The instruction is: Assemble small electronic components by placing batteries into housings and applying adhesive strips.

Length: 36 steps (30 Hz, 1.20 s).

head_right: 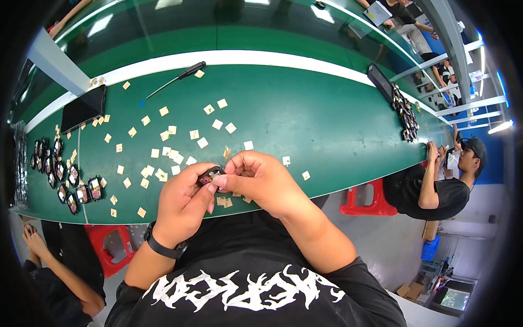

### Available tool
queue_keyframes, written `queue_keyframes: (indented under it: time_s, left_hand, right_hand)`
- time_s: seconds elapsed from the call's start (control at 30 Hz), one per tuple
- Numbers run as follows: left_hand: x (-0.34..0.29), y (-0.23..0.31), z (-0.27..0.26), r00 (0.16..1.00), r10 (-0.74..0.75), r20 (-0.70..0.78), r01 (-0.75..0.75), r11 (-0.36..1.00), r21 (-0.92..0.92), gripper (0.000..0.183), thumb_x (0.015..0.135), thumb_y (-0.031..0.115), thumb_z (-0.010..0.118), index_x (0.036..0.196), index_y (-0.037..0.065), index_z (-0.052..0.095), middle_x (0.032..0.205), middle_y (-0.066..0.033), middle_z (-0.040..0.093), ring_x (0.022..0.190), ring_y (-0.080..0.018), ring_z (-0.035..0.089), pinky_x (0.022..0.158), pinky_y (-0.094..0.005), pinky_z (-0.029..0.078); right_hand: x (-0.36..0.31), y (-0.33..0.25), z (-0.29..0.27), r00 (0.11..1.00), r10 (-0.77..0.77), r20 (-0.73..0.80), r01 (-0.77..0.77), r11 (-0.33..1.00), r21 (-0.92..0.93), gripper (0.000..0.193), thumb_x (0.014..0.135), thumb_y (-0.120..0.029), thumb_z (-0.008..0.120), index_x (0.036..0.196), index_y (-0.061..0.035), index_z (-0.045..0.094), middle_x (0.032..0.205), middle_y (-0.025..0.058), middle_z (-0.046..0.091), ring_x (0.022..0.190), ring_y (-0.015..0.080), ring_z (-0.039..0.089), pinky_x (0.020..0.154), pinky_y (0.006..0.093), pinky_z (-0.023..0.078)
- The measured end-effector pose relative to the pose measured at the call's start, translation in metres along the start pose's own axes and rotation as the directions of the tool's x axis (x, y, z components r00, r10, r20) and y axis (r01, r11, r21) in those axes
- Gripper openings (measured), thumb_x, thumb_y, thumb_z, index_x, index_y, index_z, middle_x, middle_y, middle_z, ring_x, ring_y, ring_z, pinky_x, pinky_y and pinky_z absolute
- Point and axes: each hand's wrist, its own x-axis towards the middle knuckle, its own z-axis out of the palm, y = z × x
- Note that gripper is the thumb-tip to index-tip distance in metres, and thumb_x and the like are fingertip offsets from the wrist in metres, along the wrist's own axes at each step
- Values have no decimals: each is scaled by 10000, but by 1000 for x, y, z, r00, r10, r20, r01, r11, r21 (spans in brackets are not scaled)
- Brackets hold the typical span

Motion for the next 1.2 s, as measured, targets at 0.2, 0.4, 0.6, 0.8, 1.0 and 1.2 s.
queue_keyframes:
  time_s: [0.2,0.4,0.6,0.8,1.0,1.2]
  left_hand:
    - [-13,6,-10,998,55,18,-49,968,-246,416,880,-87,511,1288,-53,584,888,-95,666,710,-142,655,648,-272,533]
    - [-33,15,-35,982,187,9,-185,979,-86,452,888,-99,519,1339,-87,544,1005,-128,664,766,-146,669,682,-270,558]
    - [-46,17,-58,983,175,-60,-176,984,-12,436,862,-96,601,1297,-83,585,998,-156,694,763,-163,713,678,-277,576]
    - [-61,20,-80,989,105,-104,-123,976,-181,473,893,-95,582,1365,-79,559,1011,-141,689,778,-140,698,688,-264,574]
    - [-72,20,-108,998,-39,-56,17,937,-348,446,972,-25,503,1412,-97,509,1087,-144,666,759,-139,667,640,-257,570]
    - [-76,21,-120,994,-55,-96,20,944,-330,445,934,-86,488,1375,-94,549,957,-112,683,719,-105,672,637,-250,550]
  right_hand:
    - [-11,-8,14,999,-46,-21,47,997,62,138,933,-76,763,951,-18,638,853,4,689,723,32,594,586,191,422]
    - [-9,-1,34,975,-221,19,219,973,73,123,939,-22,740,967,4,623,897,40,703,789,69,651,688,208,517]
    - [2,-10,67,986,-150,75,133,972,196,116,954,-38,729,968,-1,620,894,26,687,814,62,643,705,210,508]
    - [8,-13,94,987,-67,149,46,988,144,110,970,-56,718,967,-11,618,867,-4,660,787,42,614,682,198,481]
    - [14,-17,105,988,-156,-2,151,960,-236,319,1062,-260,603,841,-29,596,744,-63,534,698,21,422,599,227,361]
    - [13,-17,71,920,-389,48,312,653,-690,307,1001,-251,687,836,-8,600,705,-4,519,630,54,427,527,255,350]
